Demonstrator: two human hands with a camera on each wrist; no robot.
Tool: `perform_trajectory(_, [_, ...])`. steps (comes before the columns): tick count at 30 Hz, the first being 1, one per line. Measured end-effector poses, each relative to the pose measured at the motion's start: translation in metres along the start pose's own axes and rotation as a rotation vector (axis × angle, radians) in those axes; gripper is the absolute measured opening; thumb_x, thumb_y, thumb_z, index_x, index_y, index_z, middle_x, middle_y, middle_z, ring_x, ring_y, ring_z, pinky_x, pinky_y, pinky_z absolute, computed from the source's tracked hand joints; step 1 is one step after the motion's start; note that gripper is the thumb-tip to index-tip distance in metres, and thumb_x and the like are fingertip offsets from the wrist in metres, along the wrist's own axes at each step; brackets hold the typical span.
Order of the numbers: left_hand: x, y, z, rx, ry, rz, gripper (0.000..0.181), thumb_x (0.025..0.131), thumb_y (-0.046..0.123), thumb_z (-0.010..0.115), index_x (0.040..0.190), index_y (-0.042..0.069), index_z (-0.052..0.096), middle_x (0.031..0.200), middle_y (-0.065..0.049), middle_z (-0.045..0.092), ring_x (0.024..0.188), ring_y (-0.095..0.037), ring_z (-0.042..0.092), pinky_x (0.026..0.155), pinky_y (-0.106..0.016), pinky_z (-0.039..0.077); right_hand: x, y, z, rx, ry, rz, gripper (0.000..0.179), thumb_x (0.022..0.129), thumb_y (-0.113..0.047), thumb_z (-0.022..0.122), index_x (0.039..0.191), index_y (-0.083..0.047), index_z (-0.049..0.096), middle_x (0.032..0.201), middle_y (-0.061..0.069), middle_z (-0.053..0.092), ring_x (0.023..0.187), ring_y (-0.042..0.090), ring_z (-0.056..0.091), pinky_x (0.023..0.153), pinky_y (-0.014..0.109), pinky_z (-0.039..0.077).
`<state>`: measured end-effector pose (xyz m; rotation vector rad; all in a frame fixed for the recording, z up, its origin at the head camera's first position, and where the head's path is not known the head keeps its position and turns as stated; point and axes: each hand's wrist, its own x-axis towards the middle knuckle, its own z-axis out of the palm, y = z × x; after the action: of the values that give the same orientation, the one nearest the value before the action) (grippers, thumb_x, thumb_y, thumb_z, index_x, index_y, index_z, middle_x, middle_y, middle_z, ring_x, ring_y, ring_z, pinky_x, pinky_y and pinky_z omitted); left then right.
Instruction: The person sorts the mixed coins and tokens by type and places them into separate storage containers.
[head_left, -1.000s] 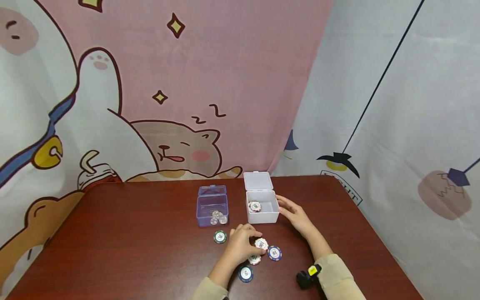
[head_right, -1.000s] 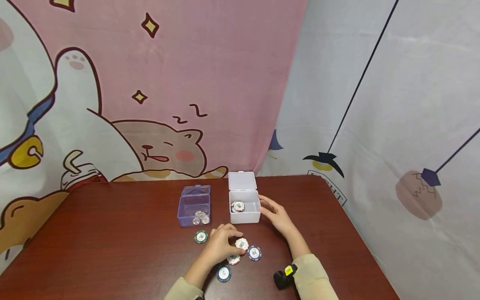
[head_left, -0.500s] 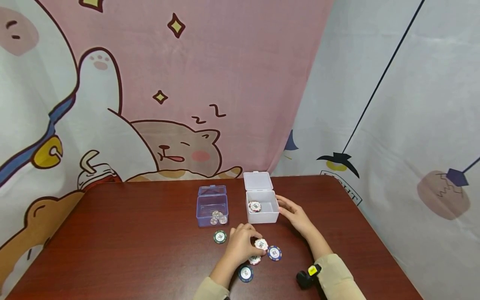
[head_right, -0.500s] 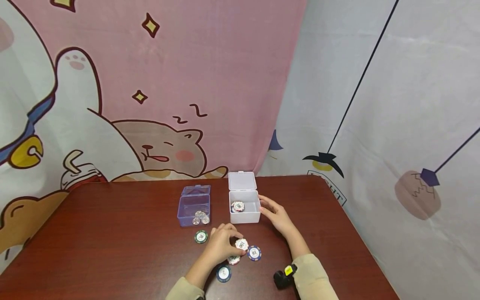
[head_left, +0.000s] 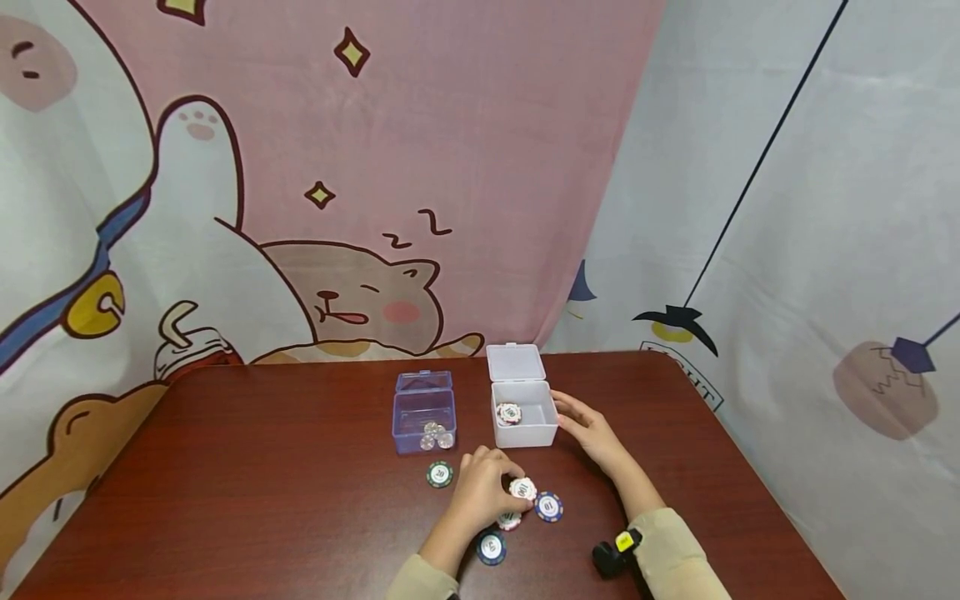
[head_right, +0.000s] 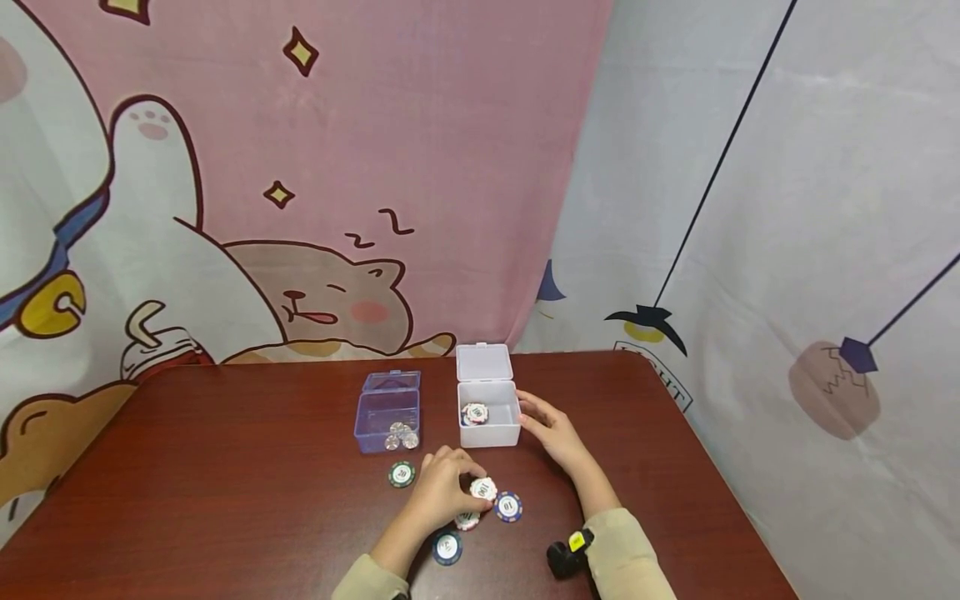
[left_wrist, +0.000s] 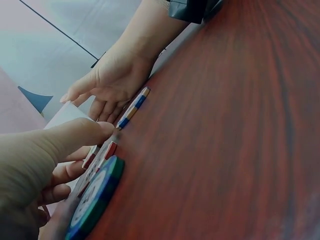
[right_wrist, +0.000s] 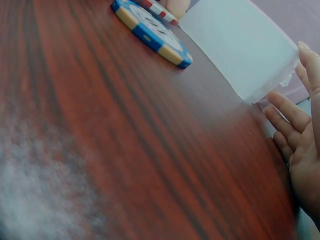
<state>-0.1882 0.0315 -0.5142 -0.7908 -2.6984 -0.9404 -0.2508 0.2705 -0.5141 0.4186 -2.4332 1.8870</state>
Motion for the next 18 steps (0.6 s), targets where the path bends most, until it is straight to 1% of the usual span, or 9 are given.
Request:
perform_trajectory(6, [0.000,0.004,-0.003,0.011,0.038,0.032,0.034,0.060,0.041,0.088,0.087,0.023,0.076,0.082,0.015,0.061,0.081,-0.006,0.045,0.071,-0.028,0.030,-0.007,-0.030,0.003,0.016,-0.024,0.013,0.046,0.096,-0.004,0.055,0.139,0.004,0.044,0.130,0.030,0.051,0.120,0.043,0.048,0.088,0.023,0.042])
perform_trajectory(12, [0.000,0.008,-0.006,0.026,0.076,0.058,0.035,0.059,0.038,0.088,0.087,0.023,0.076,0.082,0.013,0.062,0.081,-0.006,0.046,0.072,-0.028,0.031,-0.008,-0.030,0.004,0.024,-0.024,0.004,0.046,0.096,-0.003,0.055,0.139,0.005,0.044,0.130,0.030,0.051,0.119,0.043,0.048,0.087,0.023,0.043])
perform_trajectory(18, [0.003,0.011,-0.008,0.046,0.114,0.078,0.035,0.057,0.037,0.087,0.087,0.023,0.076,0.081,0.013,0.060,0.081,-0.007,0.045,0.073,-0.029,0.032,-0.007,-0.029,0.004,0.018,-0.026,0.000,0.045,0.096,-0.002,0.054,0.139,0.007,0.043,0.129,0.031,0.051,0.119,0.045,0.048,0.087,0.024,0.044])
